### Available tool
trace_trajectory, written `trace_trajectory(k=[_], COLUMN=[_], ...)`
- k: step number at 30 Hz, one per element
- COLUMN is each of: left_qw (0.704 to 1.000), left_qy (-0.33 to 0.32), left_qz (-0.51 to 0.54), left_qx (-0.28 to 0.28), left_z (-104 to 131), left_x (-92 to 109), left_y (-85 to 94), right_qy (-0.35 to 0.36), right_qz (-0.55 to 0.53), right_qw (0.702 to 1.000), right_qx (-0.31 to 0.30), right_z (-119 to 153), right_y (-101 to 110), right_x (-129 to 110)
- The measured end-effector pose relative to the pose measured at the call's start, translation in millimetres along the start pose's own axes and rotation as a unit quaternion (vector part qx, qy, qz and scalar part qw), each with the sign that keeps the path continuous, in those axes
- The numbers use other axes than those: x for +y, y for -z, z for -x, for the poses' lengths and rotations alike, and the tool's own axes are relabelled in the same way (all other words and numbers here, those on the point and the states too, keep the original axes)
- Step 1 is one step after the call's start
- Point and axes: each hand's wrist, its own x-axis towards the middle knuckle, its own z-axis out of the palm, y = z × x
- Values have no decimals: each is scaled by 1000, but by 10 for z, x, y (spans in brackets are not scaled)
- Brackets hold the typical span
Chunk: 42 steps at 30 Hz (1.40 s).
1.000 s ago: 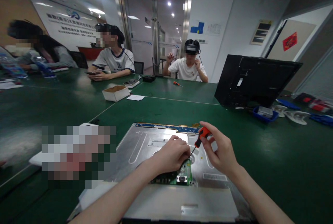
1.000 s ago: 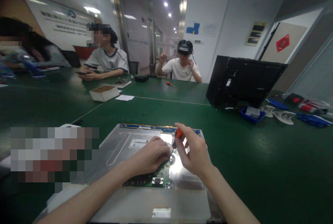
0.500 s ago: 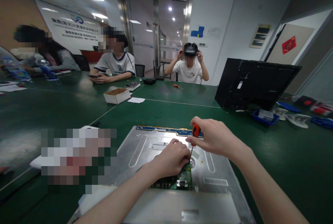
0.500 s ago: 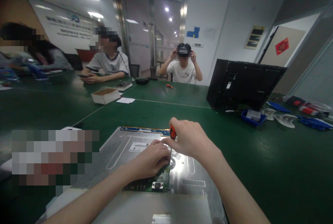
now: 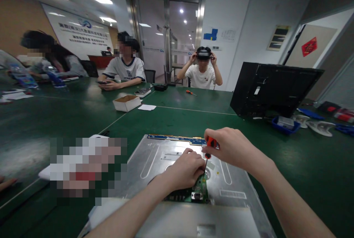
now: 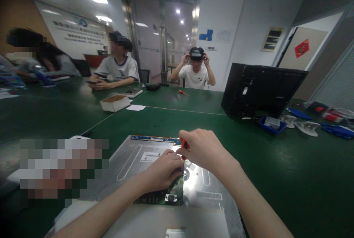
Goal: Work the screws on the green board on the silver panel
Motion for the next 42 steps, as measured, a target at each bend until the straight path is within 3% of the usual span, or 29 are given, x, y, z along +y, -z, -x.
trace_trajectory(k=[14, 22, 28, 38, 42], left_qw=[1000, 1000, 1000, 1000, 1000], left_qy=[-4, -4, -4, -3, -5], left_qz=[15, 16, 7, 14, 15], left_qx=[3, -3, -2, -7, -6], left_z=[7, 10, 4, -9, -12], left_x=[24, 41, 43, 37, 32], left_y=[26, 24, 19, 21, 18], right_qy=[-42, -4, -36, 14, 6], right_qz=[37, -20, 20, -28, 0], right_qw=[998, 1000, 999, 999, 1000], right_qx=[4, -14, -18, -37, -26], right_z=[-18, 24, -8, 46, 42], right_y=[39, 42, 27, 111, 95], right_x=[64, 121, 102, 62, 51])
